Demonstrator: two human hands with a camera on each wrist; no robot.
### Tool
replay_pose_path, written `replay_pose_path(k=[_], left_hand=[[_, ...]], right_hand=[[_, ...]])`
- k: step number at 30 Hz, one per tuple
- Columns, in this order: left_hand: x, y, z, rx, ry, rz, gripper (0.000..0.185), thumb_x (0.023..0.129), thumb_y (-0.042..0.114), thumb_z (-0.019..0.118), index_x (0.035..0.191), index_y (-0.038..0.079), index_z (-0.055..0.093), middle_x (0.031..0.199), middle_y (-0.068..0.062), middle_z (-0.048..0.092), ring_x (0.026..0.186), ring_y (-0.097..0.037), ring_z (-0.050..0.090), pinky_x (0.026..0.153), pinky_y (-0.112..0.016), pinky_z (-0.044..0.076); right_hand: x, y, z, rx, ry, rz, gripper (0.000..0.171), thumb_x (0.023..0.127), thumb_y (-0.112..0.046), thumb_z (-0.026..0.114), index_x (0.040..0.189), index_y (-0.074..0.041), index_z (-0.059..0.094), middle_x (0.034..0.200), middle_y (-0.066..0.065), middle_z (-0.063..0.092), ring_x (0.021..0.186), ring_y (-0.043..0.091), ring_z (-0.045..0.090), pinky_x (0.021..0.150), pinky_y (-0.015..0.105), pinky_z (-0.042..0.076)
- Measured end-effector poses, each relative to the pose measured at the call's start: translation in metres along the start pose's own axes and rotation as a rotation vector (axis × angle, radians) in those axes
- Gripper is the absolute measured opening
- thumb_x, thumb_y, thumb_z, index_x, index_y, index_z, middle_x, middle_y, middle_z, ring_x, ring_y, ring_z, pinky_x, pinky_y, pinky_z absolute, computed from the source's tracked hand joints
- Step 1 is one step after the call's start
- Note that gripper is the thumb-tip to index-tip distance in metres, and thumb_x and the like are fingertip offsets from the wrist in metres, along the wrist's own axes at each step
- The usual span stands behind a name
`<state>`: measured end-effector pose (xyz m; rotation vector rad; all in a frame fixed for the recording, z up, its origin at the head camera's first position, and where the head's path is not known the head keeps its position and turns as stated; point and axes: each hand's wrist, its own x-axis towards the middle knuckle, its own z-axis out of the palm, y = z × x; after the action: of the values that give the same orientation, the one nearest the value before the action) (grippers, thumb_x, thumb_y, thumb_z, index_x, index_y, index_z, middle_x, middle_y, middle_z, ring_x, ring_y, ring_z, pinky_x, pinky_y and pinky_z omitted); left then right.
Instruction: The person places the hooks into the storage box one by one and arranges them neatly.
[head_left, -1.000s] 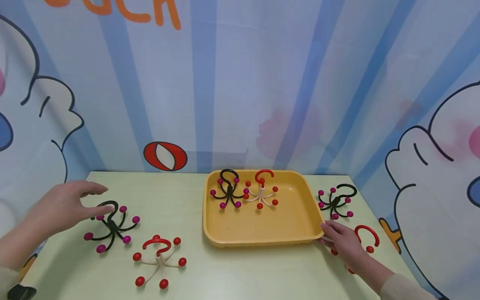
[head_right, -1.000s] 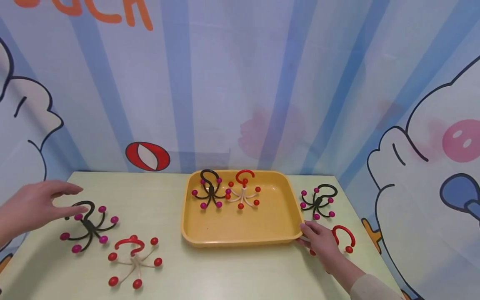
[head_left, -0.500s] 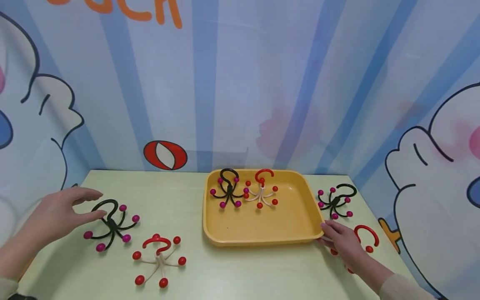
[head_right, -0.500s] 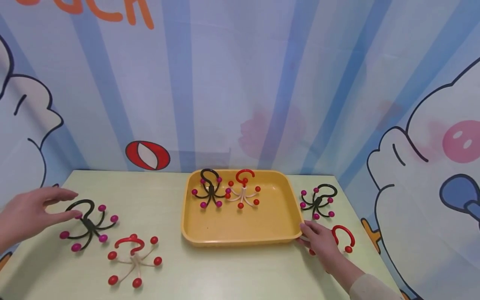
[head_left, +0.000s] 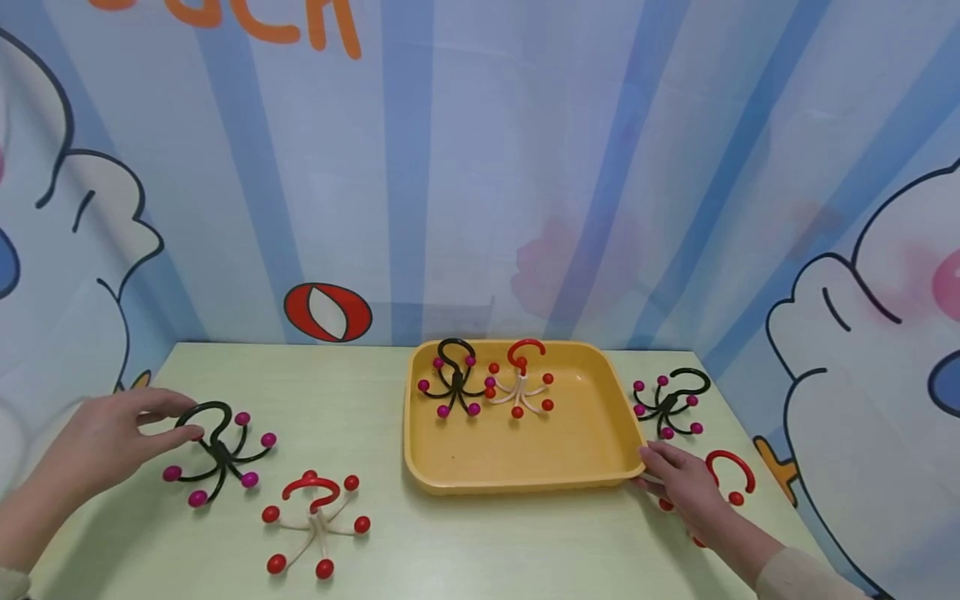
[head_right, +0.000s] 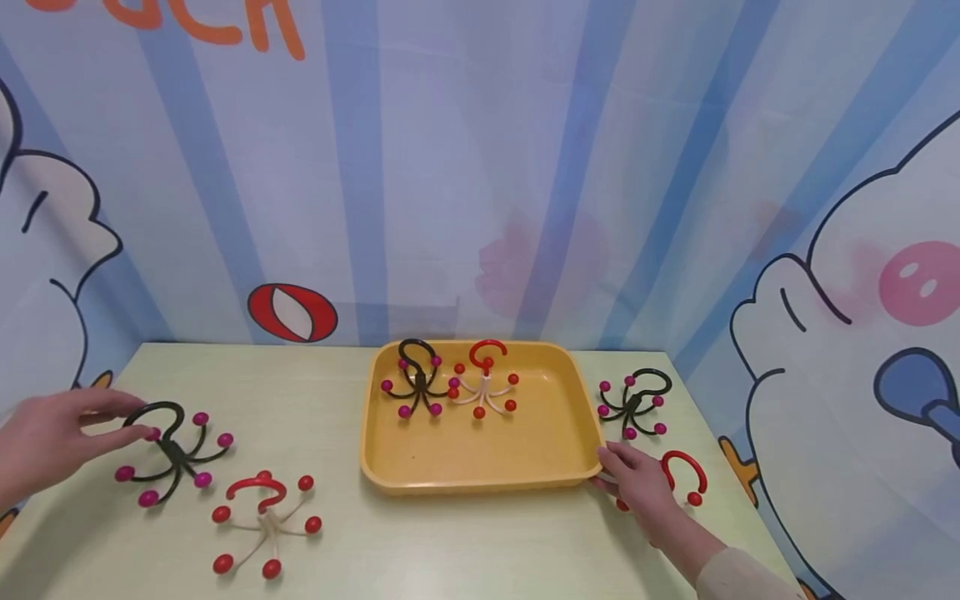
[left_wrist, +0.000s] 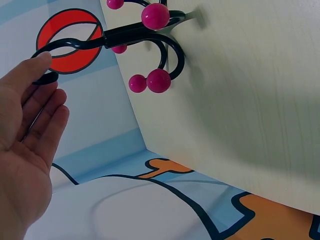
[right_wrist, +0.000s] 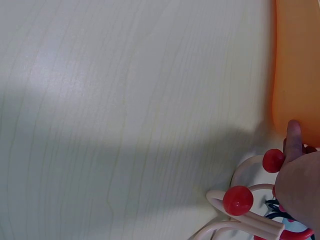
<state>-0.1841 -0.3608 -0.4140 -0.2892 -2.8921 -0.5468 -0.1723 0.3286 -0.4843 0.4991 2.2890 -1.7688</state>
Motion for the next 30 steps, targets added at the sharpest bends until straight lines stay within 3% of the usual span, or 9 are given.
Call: replay_pose_path(k=[7, 16, 23, 30], left_hand=[[-0.002, 0.001, 0.001, -0.006, 0.028, 0.012, 0.02, 0.086, 0.017, 0.09, 0.102, 0.008, 0.082, 0.101, -0.015, 0.079, 0.096, -0.047, 0.074, 0.078, -0.064, 0.058], [0.001, 0.0, 0.002, -0.008, 0.033, 0.015, 0.018, 0.086, 0.016, 0.091, 0.1, 0.01, 0.082, 0.101, -0.014, 0.078, 0.096, -0.047, 0.074, 0.076, -0.063, 0.058], [0.006, 0.007, -0.002, -0.01, 0.068, 0.057, 0.017, 0.084, 0.016, 0.091, 0.098, 0.01, 0.083, 0.095, -0.009, 0.078, 0.087, -0.042, 0.077, 0.068, -0.042, 0.058], [0.02, 0.016, -0.012, -0.019, 0.062, 0.045, 0.019, 0.089, 0.019, 0.088, 0.102, 0.006, 0.082, 0.095, -0.012, 0.078, 0.089, -0.044, 0.075, 0.071, -0.057, 0.06]], right_hand=[[0.002, 0.0, 0.0, -0.019, 0.009, 0.007, 0.056, 0.115, -0.029, 0.053, 0.156, 0.007, 0.045, 0.158, 0.033, 0.047, 0.122, 0.03, 0.072, 0.097, 0.038, 0.061], [0.002, -0.001, 0.003, -0.014, 0.017, 0.008, 0.054, 0.114, -0.028, 0.054, 0.154, 0.007, 0.048, 0.156, 0.034, 0.048, 0.121, 0.031, 0.073, 0.097, 0.038, 0.061], [0.001, -0.001, 0.003, -0.021, 0.016, 0.007, 0.054, 0.115, -0.028, 0.053, 0.155, 0.007, 0.046, 0.157, 0.034, 0.047, 0.126, 0.035, 0.07, 0.097, 0.038, 0.06], [0.002, 0.0, 0.0, -0.024, 0.011, 0.016, 0.057, 0.114, -0.03, 0.053, 0.157, 0.006, 0.044, 0.158, 0.033, 0.047, 0.124, 0.032, 0.071, 0.098, 0.039, 0.06]])
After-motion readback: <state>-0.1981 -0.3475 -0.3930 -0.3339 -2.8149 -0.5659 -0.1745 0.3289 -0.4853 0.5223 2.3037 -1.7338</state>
